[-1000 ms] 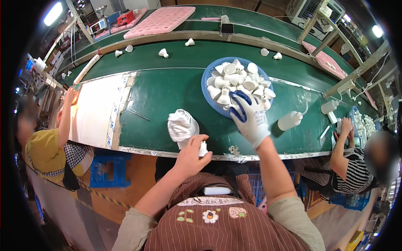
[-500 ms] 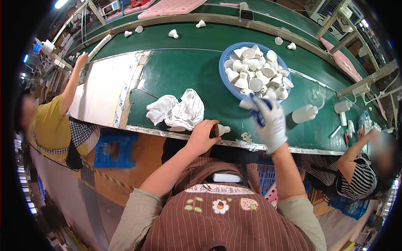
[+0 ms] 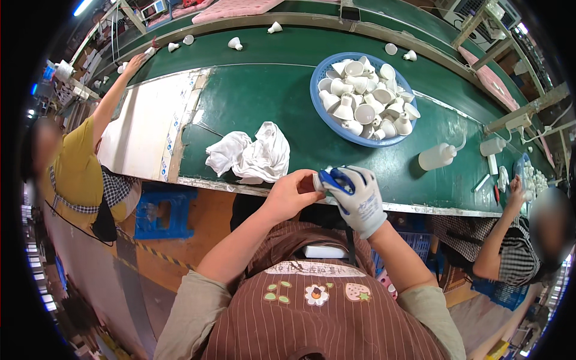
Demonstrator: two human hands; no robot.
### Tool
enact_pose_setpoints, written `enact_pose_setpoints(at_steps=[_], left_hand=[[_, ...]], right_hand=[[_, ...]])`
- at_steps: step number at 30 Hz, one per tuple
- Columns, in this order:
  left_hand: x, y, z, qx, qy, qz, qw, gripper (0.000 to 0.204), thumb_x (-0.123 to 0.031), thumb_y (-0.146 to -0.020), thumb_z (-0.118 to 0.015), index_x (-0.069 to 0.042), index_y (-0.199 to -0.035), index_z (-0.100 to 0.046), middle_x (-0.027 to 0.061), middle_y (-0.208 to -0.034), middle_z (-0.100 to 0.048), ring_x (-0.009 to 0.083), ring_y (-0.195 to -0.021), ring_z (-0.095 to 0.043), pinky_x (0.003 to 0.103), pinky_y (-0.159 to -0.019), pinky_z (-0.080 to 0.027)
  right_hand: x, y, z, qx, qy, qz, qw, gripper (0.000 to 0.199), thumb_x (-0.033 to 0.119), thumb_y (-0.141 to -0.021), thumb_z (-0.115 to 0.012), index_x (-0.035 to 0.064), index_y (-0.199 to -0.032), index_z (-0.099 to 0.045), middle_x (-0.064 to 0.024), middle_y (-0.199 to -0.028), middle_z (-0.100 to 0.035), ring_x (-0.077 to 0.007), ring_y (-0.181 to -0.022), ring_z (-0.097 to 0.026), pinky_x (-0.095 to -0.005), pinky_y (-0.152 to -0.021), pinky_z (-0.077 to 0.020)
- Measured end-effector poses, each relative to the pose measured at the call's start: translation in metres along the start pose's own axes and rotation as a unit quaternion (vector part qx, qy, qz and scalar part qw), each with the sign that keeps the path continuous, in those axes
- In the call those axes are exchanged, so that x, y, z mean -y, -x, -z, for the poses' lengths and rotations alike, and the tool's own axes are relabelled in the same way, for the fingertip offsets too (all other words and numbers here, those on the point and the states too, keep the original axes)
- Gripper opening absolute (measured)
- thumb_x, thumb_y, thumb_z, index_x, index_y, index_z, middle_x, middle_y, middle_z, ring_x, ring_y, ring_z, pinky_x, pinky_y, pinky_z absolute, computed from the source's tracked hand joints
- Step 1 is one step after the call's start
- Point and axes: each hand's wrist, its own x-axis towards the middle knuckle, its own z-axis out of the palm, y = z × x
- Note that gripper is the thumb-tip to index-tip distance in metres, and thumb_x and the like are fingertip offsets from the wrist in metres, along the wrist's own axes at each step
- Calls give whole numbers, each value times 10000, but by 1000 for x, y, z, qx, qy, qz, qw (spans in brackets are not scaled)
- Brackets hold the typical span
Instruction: The person cleans and assembles components for light bulb housings on a conveyor belt, using a cleaning cloth and an applicator bottle to prepare the parts. The white plastic cones are then fitted into the light bulb housings.
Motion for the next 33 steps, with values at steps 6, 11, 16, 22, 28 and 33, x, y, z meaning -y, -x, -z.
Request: enact_pose_setpoints(at_steps=[6, 11, 16, 22, 28, 33], left_hand=[[0, 3, 7, 4, 29, 51, 998, 392, -193, -908, -723, 55, -1188, -605, 92, -1043, -689, 131, -941, -653, 274, -863, -524], [0, 5, 0, 68, 286, 114, 949, 344, -301, -1008, -574, 11, -1146, -609, 70, -980, -638, 142, -872, -606, 327, -855, -533], [2, 6, -1, 90, 490, 200, 844, 566, -515, -1038, -393, 7, -1114, -598, 61, -888, -586, 171, -811, -586, 398, -862, -559], [1, 8, -10, 184, 560, 178, 788, 598, -603, -981, -361, -45, -1001, -573, 19, -781, -478, 154, -742, -486, 356, -726, -505], [0, 10, -14, 240, 628, 187, 717, 576, -627, -963, -352, -80, -877, -512, -24, -693, -364, 133, -645, -395, 308, -622, -408], [-5, 11, -13, 283, 617, 177, 712, 598, -650, -952, -357, -86, -830, -516, -31, -650, -348, 128, -603, -392, 313, -594, -412]], right_hand=[[-18, 0, 6, 3, 48, -79, 996, 404, 87, -718, -695, 220, -1099, -720, -76, -1221, -594, -297, -1137, -541, -450, -950, -429], [6, -4, -2, -87, 37, 19, 995, 319, 153, -743, -749, 223, -1054, -735, -43, -1185, -617, -276, -1090, -556, -432, -914, -455], [-13, 1, 3, -80, 60, -65, 993, 474, 51, -702, -719, 238, -1137, -732, -38, -1206, -616, -289, -1089, -558, -429, -925, -445], [16, -10, 8, -146, -44, -57, 987, 555, -28, -639, -710, 170, -1157, -715, -86, -1171, -644, -319, -1068, -584, -429, -935, -471], [3, -8, -5, -113, -44, -92, 988, 552, -2, -645, -720, 200, -1158, -702, -77, -1186, -626, -310, -1079, -577, -446, -941, -443], [10, -18, 5, -158, -156, -84, 971, 552, -38, -649, -706, 140, -1171, -693, -117, -1157, -651, -348, -1063, -599, -455, -909, -478]])
